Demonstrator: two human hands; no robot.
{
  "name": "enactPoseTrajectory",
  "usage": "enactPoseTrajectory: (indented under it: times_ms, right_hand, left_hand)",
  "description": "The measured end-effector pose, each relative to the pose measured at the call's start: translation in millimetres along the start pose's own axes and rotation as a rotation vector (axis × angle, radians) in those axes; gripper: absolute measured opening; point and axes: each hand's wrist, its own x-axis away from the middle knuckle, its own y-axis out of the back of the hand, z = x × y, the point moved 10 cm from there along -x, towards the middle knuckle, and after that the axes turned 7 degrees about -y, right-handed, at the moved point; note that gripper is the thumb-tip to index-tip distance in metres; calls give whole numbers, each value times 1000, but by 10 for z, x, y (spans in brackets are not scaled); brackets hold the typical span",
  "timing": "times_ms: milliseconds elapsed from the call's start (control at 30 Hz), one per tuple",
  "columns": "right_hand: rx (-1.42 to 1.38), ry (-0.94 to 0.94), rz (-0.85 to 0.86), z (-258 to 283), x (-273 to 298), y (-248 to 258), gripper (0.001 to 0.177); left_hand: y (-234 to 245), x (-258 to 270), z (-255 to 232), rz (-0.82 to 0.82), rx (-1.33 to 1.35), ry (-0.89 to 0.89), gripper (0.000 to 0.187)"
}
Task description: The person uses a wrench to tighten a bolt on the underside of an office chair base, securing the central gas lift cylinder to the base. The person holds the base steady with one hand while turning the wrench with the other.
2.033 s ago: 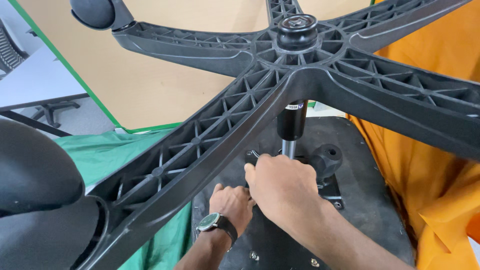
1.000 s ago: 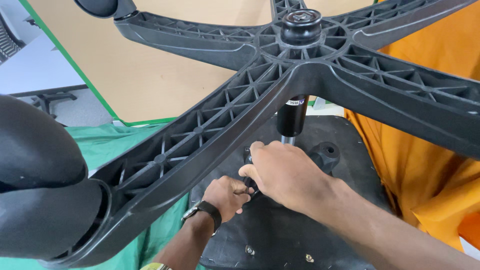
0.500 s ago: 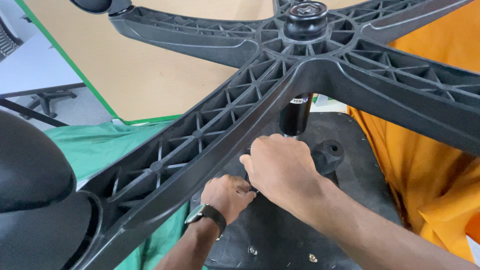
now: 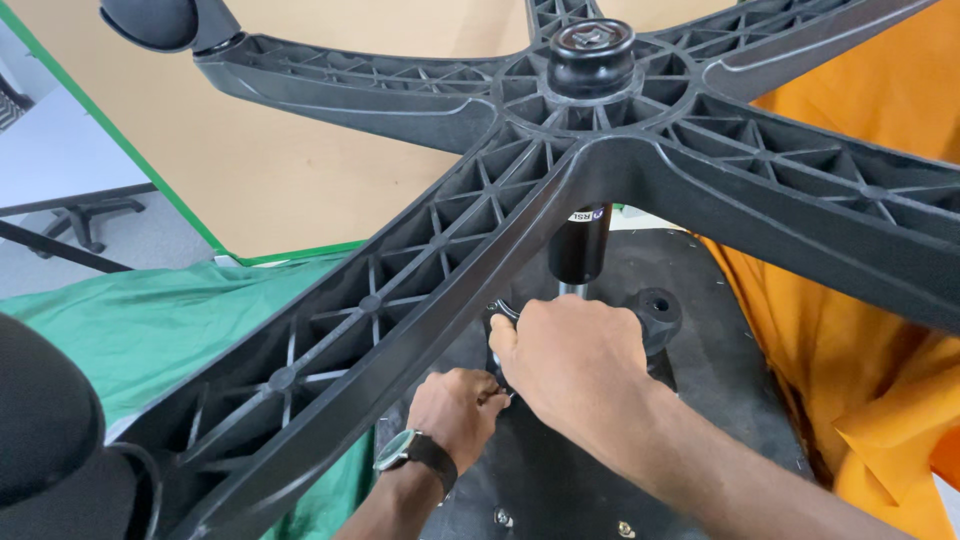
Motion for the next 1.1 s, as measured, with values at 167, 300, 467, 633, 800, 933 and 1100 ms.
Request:
enactPoseTrajectory:
  times_ms: [167, 300, 467, 633, 800, 933, 1100]
  right_hand:
    - [-100, 114, 46, 163, 145, -62, 41]
    - [-212, 369, 18, 292, 283, -44, 32]
    - [-301, 680, -3, 310, 387, 46, 27]
    - [-301, 748, -11, 323, 355, 76, 24]
    - [-253, 710, -25, 422, 284, 32, 20]
    - [-214, 682, -23, 477, 222, 23, 17]
    - [-177, 526, 23, 410, 107, -22, 15]
  left_hand:
    - [-73, 52, 84, 81, -92, 33, 15]
    - [-75, 83, 82, 85, -103, 15, 17]
    - [-113, 90, 22, 159, -37, -22, 20]
    - [-112, 57, 8, 218, -39, -10, 21]
    - [-65, 55, 112, 221, -48, 36, 21]
    - [-52, 25, 174, 216, -28, 50, 21]
    - [-102, -32, 215, 260, 13, 101, 22]
